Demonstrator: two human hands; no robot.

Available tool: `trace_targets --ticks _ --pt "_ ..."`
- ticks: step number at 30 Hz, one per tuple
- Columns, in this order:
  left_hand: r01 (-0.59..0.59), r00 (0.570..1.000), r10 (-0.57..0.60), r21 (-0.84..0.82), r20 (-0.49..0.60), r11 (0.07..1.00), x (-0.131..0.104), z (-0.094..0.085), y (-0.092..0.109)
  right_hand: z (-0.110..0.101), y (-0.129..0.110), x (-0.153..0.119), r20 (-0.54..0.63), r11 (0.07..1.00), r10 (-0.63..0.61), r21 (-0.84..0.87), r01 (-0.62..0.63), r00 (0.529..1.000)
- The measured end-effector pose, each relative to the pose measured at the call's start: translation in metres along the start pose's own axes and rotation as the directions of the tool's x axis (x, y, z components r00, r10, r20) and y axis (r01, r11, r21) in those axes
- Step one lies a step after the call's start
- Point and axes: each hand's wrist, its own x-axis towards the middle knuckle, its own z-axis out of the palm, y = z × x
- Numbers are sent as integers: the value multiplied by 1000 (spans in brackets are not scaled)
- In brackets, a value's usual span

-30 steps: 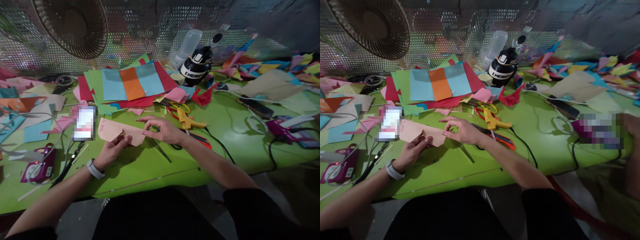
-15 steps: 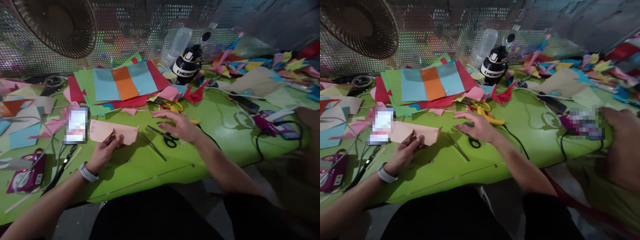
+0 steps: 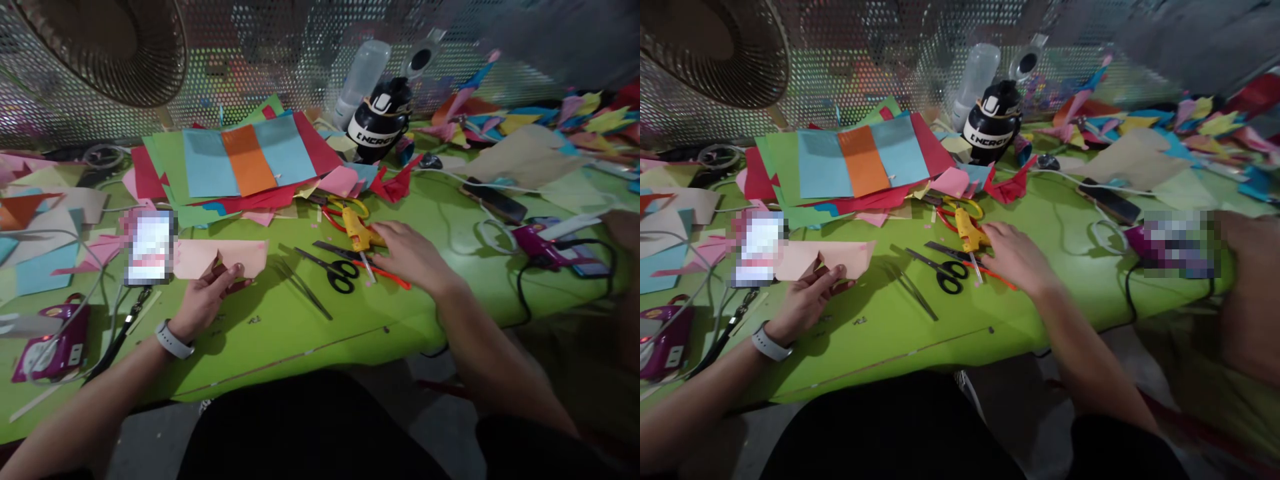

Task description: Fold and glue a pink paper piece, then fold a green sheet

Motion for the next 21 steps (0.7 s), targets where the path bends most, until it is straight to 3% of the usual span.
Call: trace_targets --ticks 8,11,14,17,19,21 --pt "27 1000 -27 36 4 999 -2 1 3 2 7 13 25 999 33 -25 -32 999" --pt "18 1000 -18 48 1 999 -2 2 4 0 8 11 -105 997 46 72 -39 993" --pt "17 1000 -16 49 -22 999 -2 3 5 -7 10 5 -296 963 75 268 7 952" --pt "29 999 -28 33 -32 999 -1 3 3 -15 8 1 -361 816 129 568 108 924" --pt "25 999 -24 31 -29 999 0 2 2 -18 -1 2 -302 651 133 745 147 944" --pt "10 1000 -9 38 -26 999 1 1 0 -17 -21 4 -236 576 99 806 137 967"
